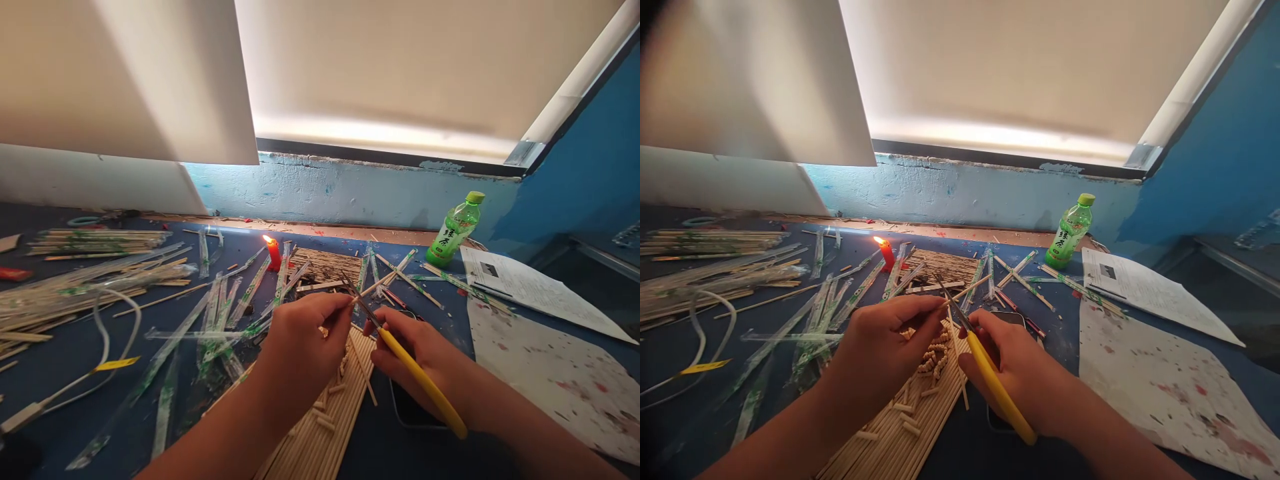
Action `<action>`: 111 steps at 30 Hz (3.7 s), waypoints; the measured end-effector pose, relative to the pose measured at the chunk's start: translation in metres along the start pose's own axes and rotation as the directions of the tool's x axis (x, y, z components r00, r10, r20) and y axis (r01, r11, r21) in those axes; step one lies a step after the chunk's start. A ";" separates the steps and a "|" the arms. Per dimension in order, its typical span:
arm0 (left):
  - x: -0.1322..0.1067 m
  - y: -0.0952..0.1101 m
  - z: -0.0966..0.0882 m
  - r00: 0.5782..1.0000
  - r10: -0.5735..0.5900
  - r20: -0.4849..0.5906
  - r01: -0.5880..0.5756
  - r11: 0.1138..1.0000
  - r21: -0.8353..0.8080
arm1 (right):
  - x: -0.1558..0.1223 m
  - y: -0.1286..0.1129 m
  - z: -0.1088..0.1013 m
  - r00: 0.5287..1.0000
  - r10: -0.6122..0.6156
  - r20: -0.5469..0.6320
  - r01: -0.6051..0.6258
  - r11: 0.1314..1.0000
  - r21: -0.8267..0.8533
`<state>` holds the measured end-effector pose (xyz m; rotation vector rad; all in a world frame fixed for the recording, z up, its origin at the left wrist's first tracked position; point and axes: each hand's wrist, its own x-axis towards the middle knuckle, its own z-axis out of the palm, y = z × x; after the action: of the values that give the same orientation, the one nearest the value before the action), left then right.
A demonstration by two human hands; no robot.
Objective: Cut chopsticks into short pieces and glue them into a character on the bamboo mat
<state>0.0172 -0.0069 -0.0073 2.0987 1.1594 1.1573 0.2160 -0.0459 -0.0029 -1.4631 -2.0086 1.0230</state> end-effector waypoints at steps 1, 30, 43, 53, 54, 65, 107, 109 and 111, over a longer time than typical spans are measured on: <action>-0.001 0.000 0.001 0.999 0.045 -0.018 -0.044 0.998 0.043 | 0.000 -0.001 0.000 1.000 0.002 0.003 -0.002 1.000 0.003; 0.009 -0.006 0.002 0.820 -0.372 0.436 0.552 0.311 -0.773 | -0.002 -0.001 -0.001 0.997 -0.053 -0.058 0.047 0.995 -0.092; 0.007 0.001 0.000 0.851 -0.376 0.366 0.519 0.503 -0.691 | -0.006 -0.003 -0.002 0.997 -0.050 -0.063 0.042 0.992 -0.122; 0.008 0.004 -0.001 0.873 -0.393 0.289 0.482 0.608 -0.631 | 0.001 0.000 -0.001 0.994 -0.078 -0.077 0.067 0.988 -0.142; 0.008 0.006 -0.001 0.875 -0.401 0.271 0.479 0.638 -0.603 | 0.001 0.001 -0.002 0.994 -0.077 -0.072 0.067 0.988 -0.137; 0.000 0.014 0.001 0.914 -0.372 0.163 0.404 0.795 -0.452 | -0.003 -0.001 0.005 0.994 -0.066 -0.089 0.056 0.993 -0.108; 0.006 0.002 -0.001 0.820 -0.354 0.450 0.568 0.404 -0.717 | 0.001 0.003 0.002 0.990 -0.085 -0.117 0.070 0.990 -0.122; 0.005 0.002 -0.001 0.819 -0.376 0.434 0.570 0.443 -0.692 | 0.001 0.003 0.002 0.993 -0.077 -0.093 0.065 0.991 -0.120; 0.005 0.004 -0.002 0.823 -0.388 0.416 0.565 0.482 -0.670 | 0.000 0.002 0.002 0.994 -0.080 -0.078 0.071 0.992 -0.107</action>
<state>0.0185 -0.0045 -0.0009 1.0714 0.8282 0.8829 0.2162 -0.0455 -0.0058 -1.4455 -2.0687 0.8244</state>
